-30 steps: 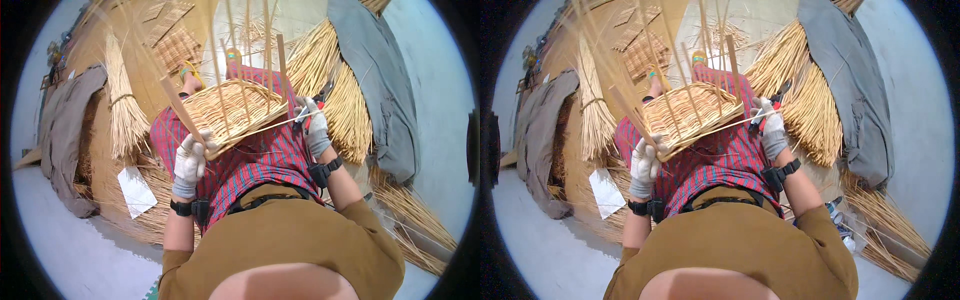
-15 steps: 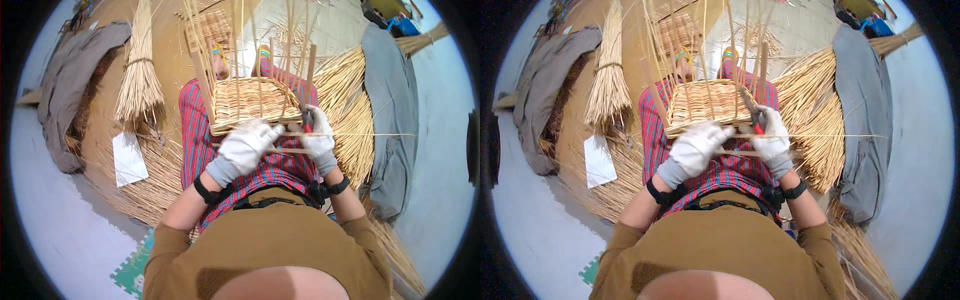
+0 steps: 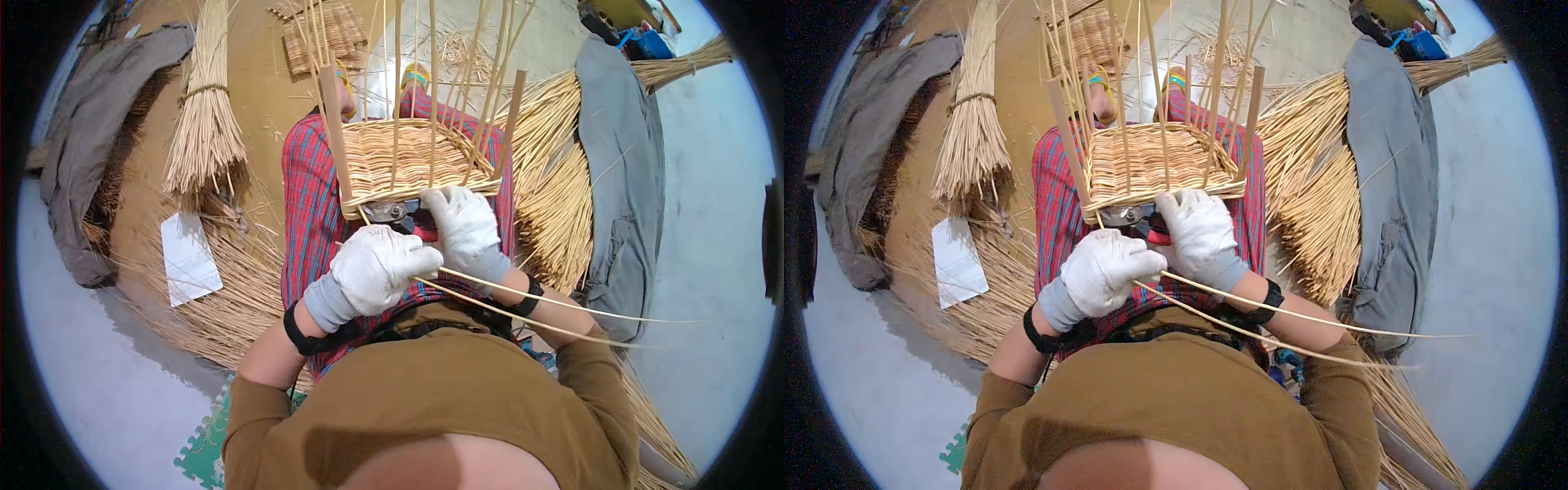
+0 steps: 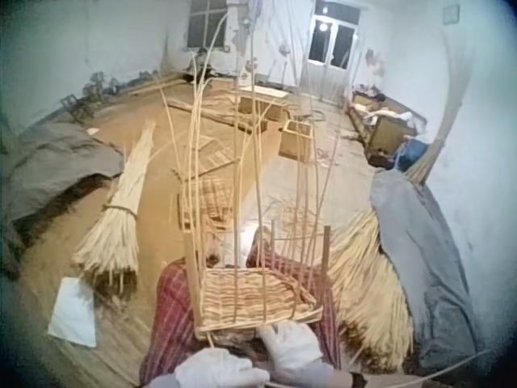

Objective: Weaving a basket using straw or wicker materials.

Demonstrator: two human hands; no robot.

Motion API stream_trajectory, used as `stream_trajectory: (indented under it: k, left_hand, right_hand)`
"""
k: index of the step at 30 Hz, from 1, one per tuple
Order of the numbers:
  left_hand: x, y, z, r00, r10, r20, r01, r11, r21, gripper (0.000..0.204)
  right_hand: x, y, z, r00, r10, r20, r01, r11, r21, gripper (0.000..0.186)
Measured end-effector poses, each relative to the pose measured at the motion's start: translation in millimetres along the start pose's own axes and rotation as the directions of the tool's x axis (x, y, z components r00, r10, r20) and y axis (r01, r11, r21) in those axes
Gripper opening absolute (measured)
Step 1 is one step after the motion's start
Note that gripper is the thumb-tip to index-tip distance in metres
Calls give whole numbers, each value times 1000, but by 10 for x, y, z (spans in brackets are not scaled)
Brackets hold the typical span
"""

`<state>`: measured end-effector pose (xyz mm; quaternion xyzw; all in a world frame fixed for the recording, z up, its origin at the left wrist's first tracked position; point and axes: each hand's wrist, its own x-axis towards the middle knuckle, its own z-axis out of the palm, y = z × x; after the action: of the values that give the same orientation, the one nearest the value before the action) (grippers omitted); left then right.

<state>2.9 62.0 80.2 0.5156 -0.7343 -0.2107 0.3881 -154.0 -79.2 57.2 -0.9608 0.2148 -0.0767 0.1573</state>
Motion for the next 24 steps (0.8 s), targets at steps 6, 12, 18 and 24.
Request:
stream_trajectory:
  k: [6, 12, 18, 24]
  left_hand:
    - [-4, -32, -48, 1000, -8, 3, 8, 1000, -13, 27]
    - [92, 185, -43, 980, -179, -85, 157, 963, -217, 24]
    - [-568, -224, -547, 549, -322, -771, 390, 915, -104, 20]
    - [-3231, -1164, -330, -358, -508, -783, 573, 543, -614, 35]
  right_hand:
    - [46, -11, 60, 999, -19, -33, 21, 997, 70, 46]
    - [46, 78, 27, 992, -116, 57, 117, 993, -19, 38]
    - [-214, 624, -244, 995, -93, 42, 88, 991, 105, 56]
    - [-618, 1120, -306, 924, 120, -362, -155, 985, -69, 69]
